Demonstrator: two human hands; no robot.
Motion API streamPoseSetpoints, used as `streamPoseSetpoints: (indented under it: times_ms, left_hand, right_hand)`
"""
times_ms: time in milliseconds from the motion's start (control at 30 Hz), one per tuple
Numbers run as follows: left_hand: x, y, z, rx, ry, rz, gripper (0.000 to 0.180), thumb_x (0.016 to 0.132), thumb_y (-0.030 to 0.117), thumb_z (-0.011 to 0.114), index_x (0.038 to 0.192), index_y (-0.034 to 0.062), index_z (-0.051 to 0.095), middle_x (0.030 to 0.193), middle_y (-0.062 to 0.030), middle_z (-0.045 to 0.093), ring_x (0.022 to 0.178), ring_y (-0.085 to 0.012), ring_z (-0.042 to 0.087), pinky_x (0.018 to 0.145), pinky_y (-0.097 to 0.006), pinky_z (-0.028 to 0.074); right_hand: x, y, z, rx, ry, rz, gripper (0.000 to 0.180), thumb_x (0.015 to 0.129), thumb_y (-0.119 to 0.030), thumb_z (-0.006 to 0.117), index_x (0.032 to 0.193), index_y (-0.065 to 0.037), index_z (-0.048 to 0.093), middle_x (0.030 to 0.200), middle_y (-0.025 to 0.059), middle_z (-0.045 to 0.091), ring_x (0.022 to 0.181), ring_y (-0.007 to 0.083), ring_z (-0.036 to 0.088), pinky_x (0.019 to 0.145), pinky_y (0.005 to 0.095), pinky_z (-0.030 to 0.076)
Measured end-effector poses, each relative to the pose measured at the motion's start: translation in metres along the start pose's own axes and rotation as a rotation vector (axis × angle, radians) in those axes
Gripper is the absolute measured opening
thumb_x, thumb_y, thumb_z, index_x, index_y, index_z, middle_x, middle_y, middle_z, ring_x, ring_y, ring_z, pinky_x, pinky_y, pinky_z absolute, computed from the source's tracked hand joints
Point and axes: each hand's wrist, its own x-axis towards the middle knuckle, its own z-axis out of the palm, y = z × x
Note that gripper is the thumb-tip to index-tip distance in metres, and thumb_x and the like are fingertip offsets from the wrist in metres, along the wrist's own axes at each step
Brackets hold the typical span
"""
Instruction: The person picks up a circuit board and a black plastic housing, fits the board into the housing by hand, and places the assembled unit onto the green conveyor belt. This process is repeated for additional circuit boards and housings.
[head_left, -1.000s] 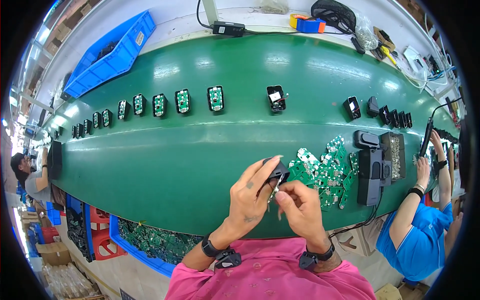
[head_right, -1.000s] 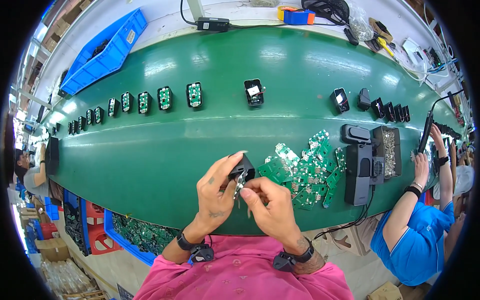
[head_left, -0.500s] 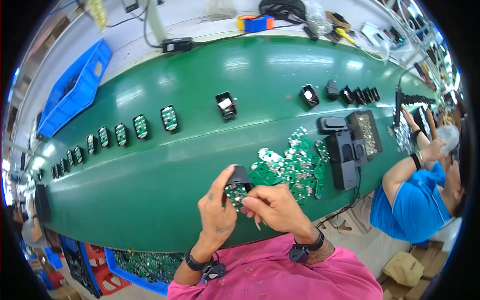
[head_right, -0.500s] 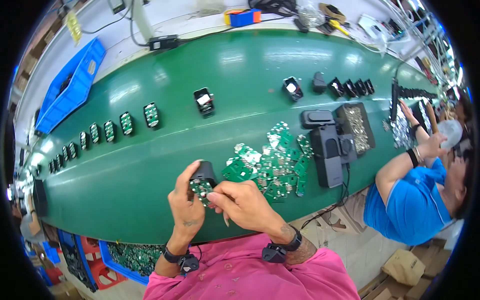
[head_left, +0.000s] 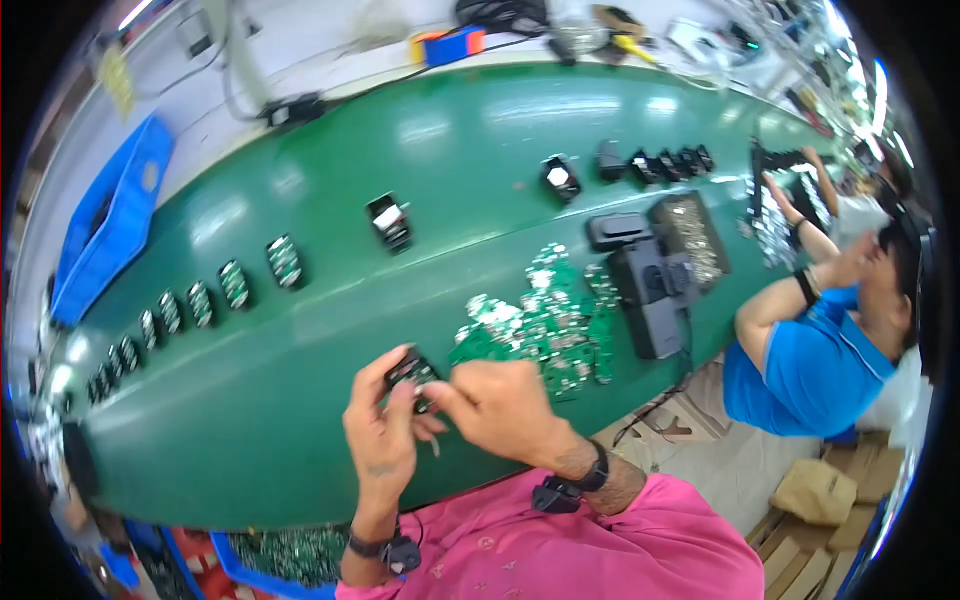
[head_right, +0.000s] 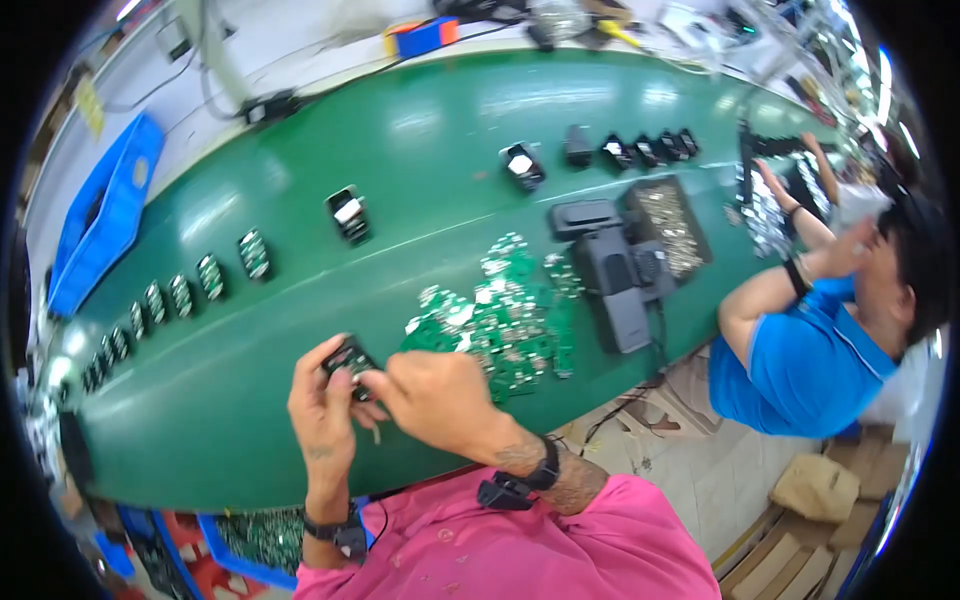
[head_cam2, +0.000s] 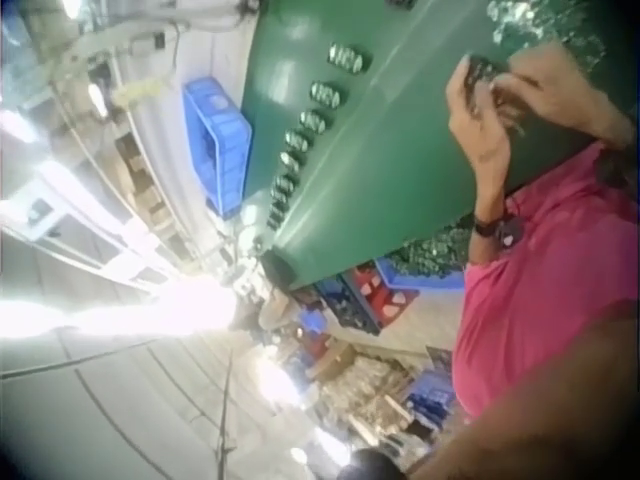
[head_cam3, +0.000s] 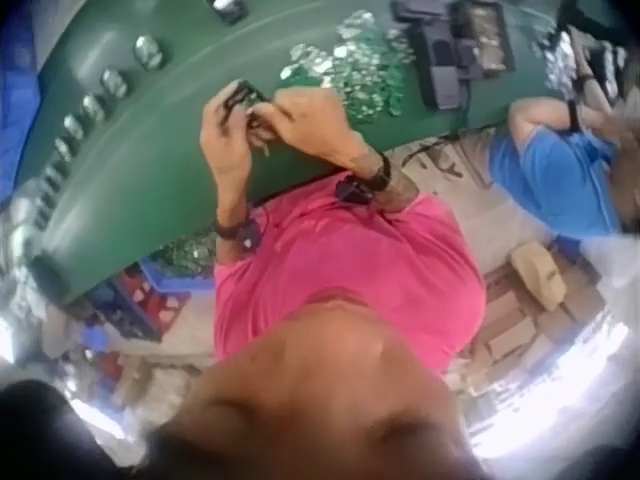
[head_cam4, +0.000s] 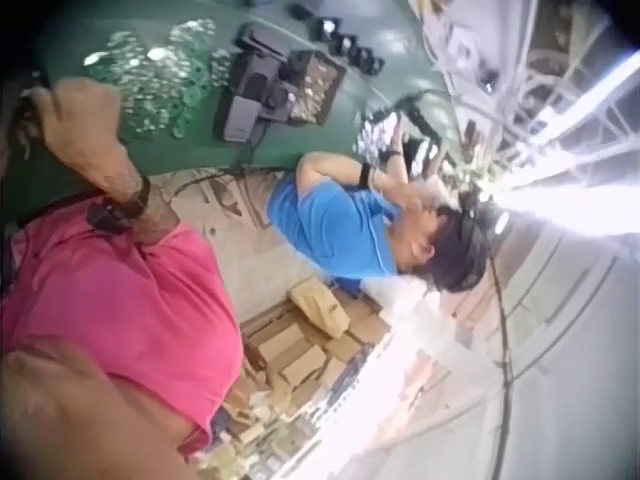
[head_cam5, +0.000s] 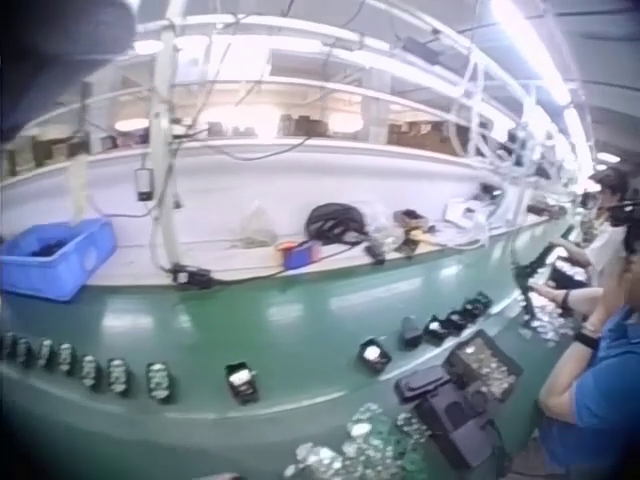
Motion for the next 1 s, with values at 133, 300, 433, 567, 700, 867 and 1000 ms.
streamPoseSetpoints:
  times_ms: [133,300,433,567,700,867,1000]
  left_hand:
    - [0.007,-0.006,0.012,-0.017,-0.035,-0.016,0.035,0.101,0.01,0.053,0.135,0.0041,0.052,0.101,-0.0133,0.066,0.058,-0.0143,0.066,0.048,-0.024,0.051]
    - [0.009,-0.005,0.009,-0.034,-0.059,-0.035,0.035,0.101,0.011,0.052,0.135,0.0033,0.052,0.101,-0.0144,0.067,0.057,-0.0151,0.067,0.048,-0.024,0.051]
    - [0.011,-0.008,0.007,-0.046,-0.075,-0.063,0.035,0.104,0.013,0.047,0.137,0.0016,0.047,0.1,-0.0151,0.064,0.057,-0.0153,0.066,0.047,-0.021,0.051]
    - [0.015,-0.009,0.006,-0.05,-0.082,-0.065,0.036,0.104,0.014,0.047,0.137,0.0024,0.047,0.1,-0.015,0.064,0.058,-0.0152,0.066,0.047,-0.021,0.051]
    - [0.016,-0.01,0.005,-0.022,-0.089,-0.033,0.035,0.104,0.014,0.048,0.137,0.0023,0.048,0.101,-0.0148,0.064,0.059,-0.0153,0.067,0.048,-0.021,0.051]
    - [0.0,-0.02,0.024,0.059,0.054,0.331,0.031,0.1,0.005,0.053,0.131,0.0036,0.055,0.096,-0.0136,0.069,0.058,-0.0145,0.066,0.05,-0.026,0.053]
    - [0.015,-0.022,0.022,0.114,0.063,0.375,0.03,0.099,0.004,0.055,0.129,0.0055,0.058,0.089,-0.0131,0.07,0.057,-0.0144,0.067,0.05,-0.028,0.054]
  right_hand:
    - [-0.002,0.003,-0.005,0.171,-0.014,0.157,0.019,0.091,-0.012,0.068,0.107,-0.001,0.064,0.075,0.0121,0.064,0.06,0.0207,0.065,0.054,0.0317,0.05]
    - [0.001,0.013,-0.001,0.2,-0.104,0.016,0.043,0.097,-0.009,0.057,0.139,0.0,0.052,0.09,0.0135,0.068,0.073,0.02,0.071,0.066,0.032,0.055]
    - [0.003,0.012,0.002,0.319,-0.207,0.182,0.047,0.099,-0.009,0.054,0.145,-0.003,0.047,0.094,0.0119,0.066,0.076,0.0174,0.067,0.068,0.0305,0.053]
    - [0.006,0.011,0.009,0.428,-0.176,0.218,0.048,0.1,-0.008,0.053,0.147,-0.005,0.045,0.097,0.0104,0.065,0.079,0.0139,0.06,0.07,0.0287,0.051]
    - [0.009,0.01,0.009,0.462,-0.166,0.18,0.046,0.098,-0.004,0.053,0.143,-0.004,0.047,0.109,0.0206,0.066,0.087,0.0316,0.068,0.075,0.037,0.053]
    - [-0.001,0.018,0.009,0.346,-0.008,-0.136,0.04,0.093,0.002,0.055,0.133,-0.004,0.058,0.109,0.0187,0.068,0.089,0.0298,0.069,0.076,0.0352,0.054]
    - [0.012,0.017,0.01,0.378,0.001,-0.007,0.038,0.094,-0.001,0.057,0.132,-0.003,0.058,0.11,0.0195,0.068,0.091,0.0328,0.069,0.077,0.0371,0.055]
